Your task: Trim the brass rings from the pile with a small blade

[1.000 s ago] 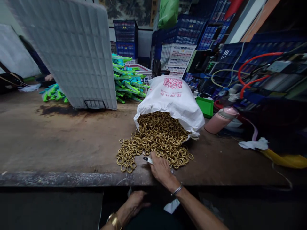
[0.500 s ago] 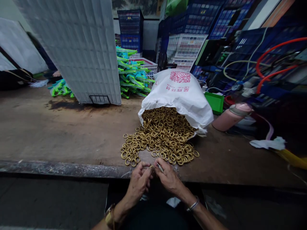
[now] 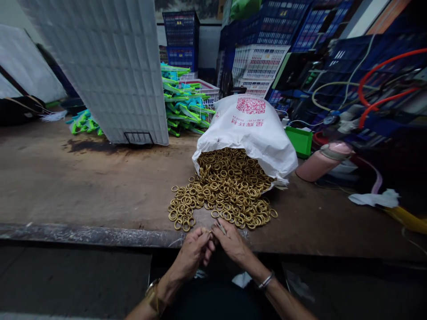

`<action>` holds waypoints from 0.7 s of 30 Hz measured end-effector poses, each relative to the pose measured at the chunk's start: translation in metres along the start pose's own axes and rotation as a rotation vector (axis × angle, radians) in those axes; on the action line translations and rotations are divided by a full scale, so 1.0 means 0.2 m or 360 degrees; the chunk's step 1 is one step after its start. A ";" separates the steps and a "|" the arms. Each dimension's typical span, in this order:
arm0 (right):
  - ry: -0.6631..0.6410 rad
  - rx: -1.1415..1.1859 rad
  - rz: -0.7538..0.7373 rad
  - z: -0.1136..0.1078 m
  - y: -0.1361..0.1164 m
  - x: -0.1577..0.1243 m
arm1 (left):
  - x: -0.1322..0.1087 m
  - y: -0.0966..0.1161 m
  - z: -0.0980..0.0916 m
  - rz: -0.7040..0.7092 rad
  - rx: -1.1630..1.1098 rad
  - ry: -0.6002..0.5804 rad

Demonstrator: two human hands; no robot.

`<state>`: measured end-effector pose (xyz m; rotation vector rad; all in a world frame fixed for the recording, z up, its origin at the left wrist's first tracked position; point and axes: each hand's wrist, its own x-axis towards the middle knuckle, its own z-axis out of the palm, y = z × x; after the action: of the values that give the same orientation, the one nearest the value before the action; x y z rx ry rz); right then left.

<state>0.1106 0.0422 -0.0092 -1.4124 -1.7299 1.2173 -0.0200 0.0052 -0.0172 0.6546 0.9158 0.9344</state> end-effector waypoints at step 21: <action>-0.0172 -0.1366 -0.0059 -0.01 0.02 -0.02 | -0.07 0.00 -0.01 0.0195 0.0278 0.0086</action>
<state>0.1143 0.0383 -0.0113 -1.7632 -2.4959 0.5191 -0.0260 -0.0062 -0.0137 0.8453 1.0218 0.9918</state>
